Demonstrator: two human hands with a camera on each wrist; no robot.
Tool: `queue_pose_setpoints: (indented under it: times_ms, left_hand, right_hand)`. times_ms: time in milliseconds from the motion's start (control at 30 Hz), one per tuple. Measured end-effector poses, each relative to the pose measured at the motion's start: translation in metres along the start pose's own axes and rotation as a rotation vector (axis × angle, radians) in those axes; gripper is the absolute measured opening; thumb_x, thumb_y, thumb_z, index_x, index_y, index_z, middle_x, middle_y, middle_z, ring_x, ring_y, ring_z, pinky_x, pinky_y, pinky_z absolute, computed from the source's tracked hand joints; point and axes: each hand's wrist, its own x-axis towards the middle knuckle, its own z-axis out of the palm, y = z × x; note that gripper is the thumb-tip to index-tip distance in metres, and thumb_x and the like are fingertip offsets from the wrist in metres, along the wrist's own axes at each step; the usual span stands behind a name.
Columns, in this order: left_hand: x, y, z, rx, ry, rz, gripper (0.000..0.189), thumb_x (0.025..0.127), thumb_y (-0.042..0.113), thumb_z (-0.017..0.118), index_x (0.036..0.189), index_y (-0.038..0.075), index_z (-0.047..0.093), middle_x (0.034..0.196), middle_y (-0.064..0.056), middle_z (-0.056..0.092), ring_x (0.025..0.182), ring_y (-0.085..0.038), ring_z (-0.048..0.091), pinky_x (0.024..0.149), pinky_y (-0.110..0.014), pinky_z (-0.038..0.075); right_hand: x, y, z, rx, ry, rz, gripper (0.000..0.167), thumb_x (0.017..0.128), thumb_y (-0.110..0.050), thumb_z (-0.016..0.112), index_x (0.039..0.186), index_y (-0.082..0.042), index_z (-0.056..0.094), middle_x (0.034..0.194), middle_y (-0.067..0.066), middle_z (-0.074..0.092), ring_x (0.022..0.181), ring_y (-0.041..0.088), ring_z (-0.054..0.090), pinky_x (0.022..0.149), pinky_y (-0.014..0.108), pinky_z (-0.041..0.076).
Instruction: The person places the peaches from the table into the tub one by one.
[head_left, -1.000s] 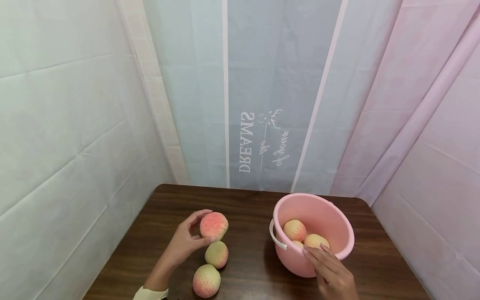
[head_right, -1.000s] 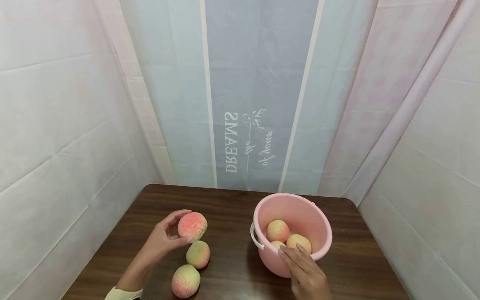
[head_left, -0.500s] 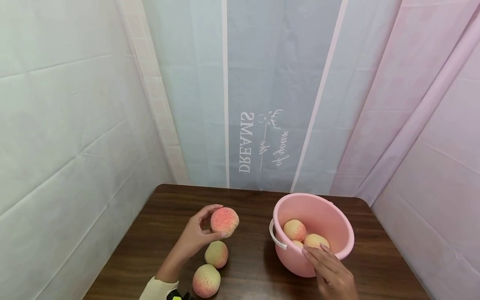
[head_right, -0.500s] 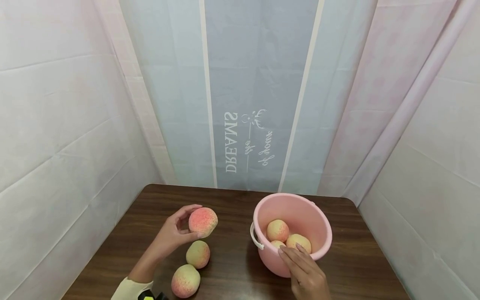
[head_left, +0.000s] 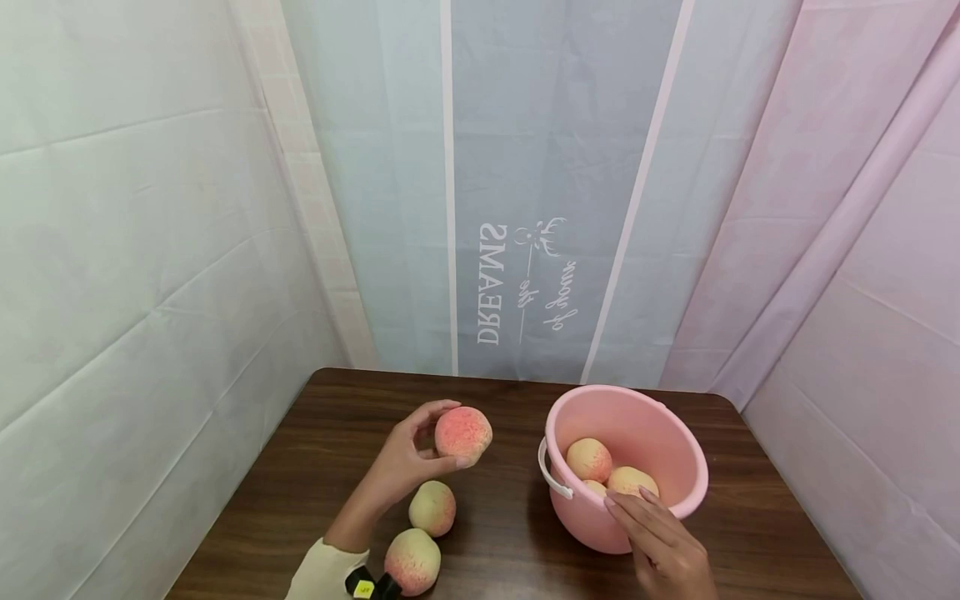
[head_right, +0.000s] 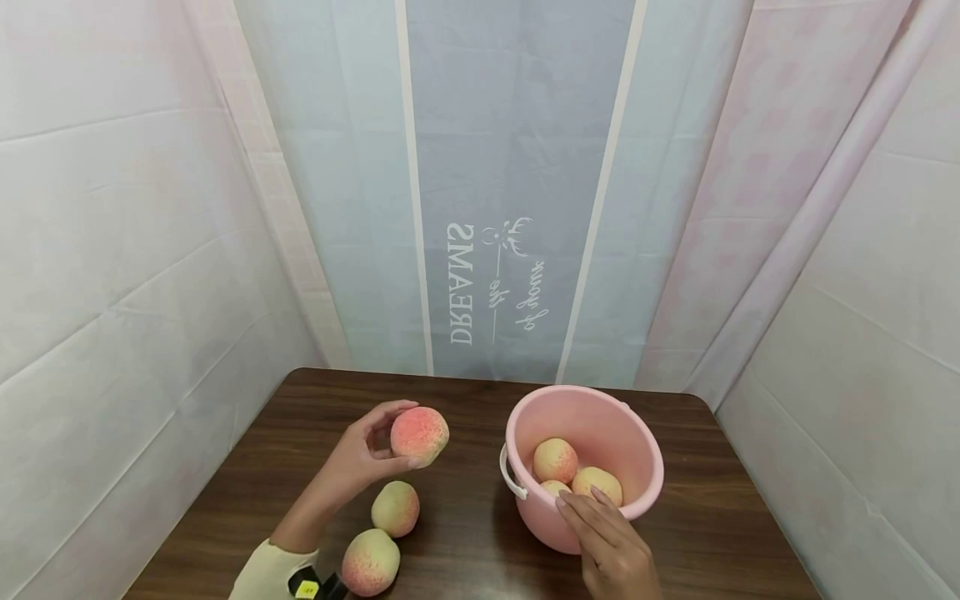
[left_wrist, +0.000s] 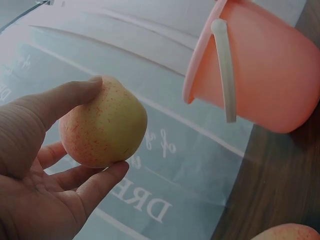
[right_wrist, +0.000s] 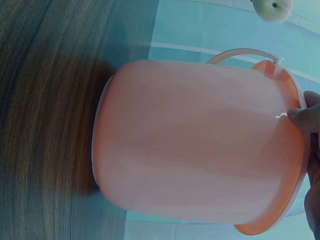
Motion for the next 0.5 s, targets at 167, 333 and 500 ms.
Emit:
queue_pose_setpoints:
  times_ms: [167, 333, 500]
  left_hand:
    - [0.008, 0.005, 0.007, 0.011, -0.017, 0.024, 0.07, 0.079, 0.011, 0.089, 0.14, 0.024, 0.056, 0.134, -0.008, 0.06, 0.114, -0.03, 0.058, 0.084, -0.035, 0.058]
    - [0.018, 0.009, 0.014, 0.018, -0.031, 0.046, 0.071, 0.078, 0.009, 0.089, 0.14, 0.022, 0.057, 0.134, -0.006, 0.06, 0.113, -0.028, 0.059, 0.084, -0.034, 0.058]
    - [0.028, 0.011, 0.021, 0.023, -0.046, 0.067, 0.071, 0.077, 0.009, 0.09, 0.14, 0.021, 0.057, 0.134, -0.005, 0.06, 0.112, -0.027, 0.059, 0.084, -0.034, 0.058]
  right_hand:
    - [0.003, -0.001, 0.0, 0.012, 0.019, -0.013, 0.035, 0.107, -0.017, 0.052, 0.102, 0.007, 0.077, 0.109, 0.014, 0.075, 0.118, 0.012, 0.064, 0.11, 0.027, 0.041]
    - [0.007, -0.002, 0.001, 0.027, 0.043, -0.027, 0.033, 0.107, -0.014, 0.053, 0.1, 0.008, 0.077, 0.108, 0.014, 0.075, 0.117, 0.012, 0.065, 0.109, 0.027, 0.041]
    - [0.011, -0.004, 0.001, 0.037, 0.056, -0.039, 0.032, 0.106, -0.013, 0.053, 0.1, 0.008, 0.076, 0.109, 0.014, 0.075, 0.119, 0.012, 0.064, 0.11, 0.027, 0.041]
